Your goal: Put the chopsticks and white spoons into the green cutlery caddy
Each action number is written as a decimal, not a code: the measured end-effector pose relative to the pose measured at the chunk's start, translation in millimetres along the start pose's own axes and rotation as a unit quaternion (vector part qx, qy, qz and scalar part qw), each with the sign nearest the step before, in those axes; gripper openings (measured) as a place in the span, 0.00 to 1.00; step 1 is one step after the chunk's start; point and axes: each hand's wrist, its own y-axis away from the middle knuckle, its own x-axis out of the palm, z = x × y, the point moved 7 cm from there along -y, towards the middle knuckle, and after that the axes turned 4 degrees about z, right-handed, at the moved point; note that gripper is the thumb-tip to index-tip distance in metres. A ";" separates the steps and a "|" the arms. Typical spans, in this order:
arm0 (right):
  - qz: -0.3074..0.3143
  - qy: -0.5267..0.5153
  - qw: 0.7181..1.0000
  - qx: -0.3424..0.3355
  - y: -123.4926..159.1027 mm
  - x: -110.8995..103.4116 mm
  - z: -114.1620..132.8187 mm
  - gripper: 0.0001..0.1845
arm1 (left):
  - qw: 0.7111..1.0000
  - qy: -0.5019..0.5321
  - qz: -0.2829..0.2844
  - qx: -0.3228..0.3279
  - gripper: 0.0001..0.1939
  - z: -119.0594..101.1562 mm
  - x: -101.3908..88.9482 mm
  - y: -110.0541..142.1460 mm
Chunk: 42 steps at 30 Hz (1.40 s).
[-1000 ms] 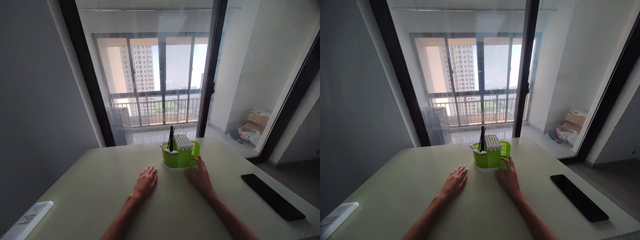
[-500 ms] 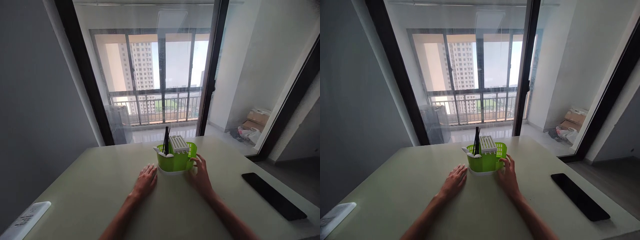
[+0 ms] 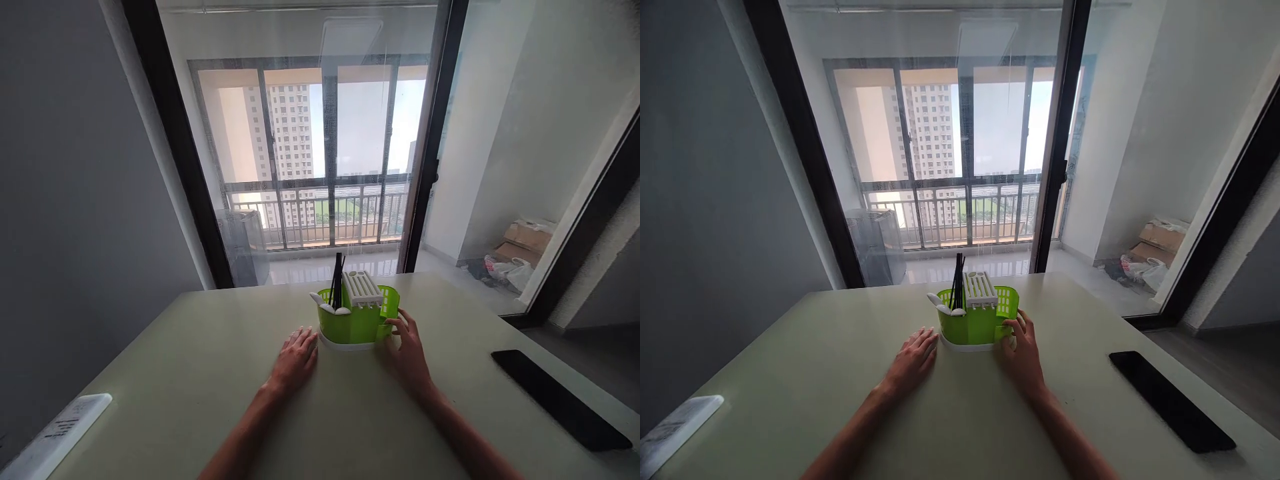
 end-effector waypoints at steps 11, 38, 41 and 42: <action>0.008 -0.008 1.000 -0.019 -0.4 -1.7 12.1 0.09 | 0.995 0.084 -0.048 -0.032 0.22 5.0 -11.1 2.9; 0.024 -0.011 1.000 0.000 -0.4 10.7 16.8 0.11 | 0.932 0.359 0.032 -0.037 0.36 -36.8 -155.0 -159.7; 0.025 -0.012 1.000 -0.002 -1.8 11.1 17.7 0.11 | 0.932 0.361 0.015 -0.037 0.34 -42.1 -152.6 -163.0; 0.023 -0.012 1.000 -0.003 -2.3 11.1 18.3 0.11 | 0.931 0.363 0.009 -0.037 0.34 -42.5 -151.1 -163.9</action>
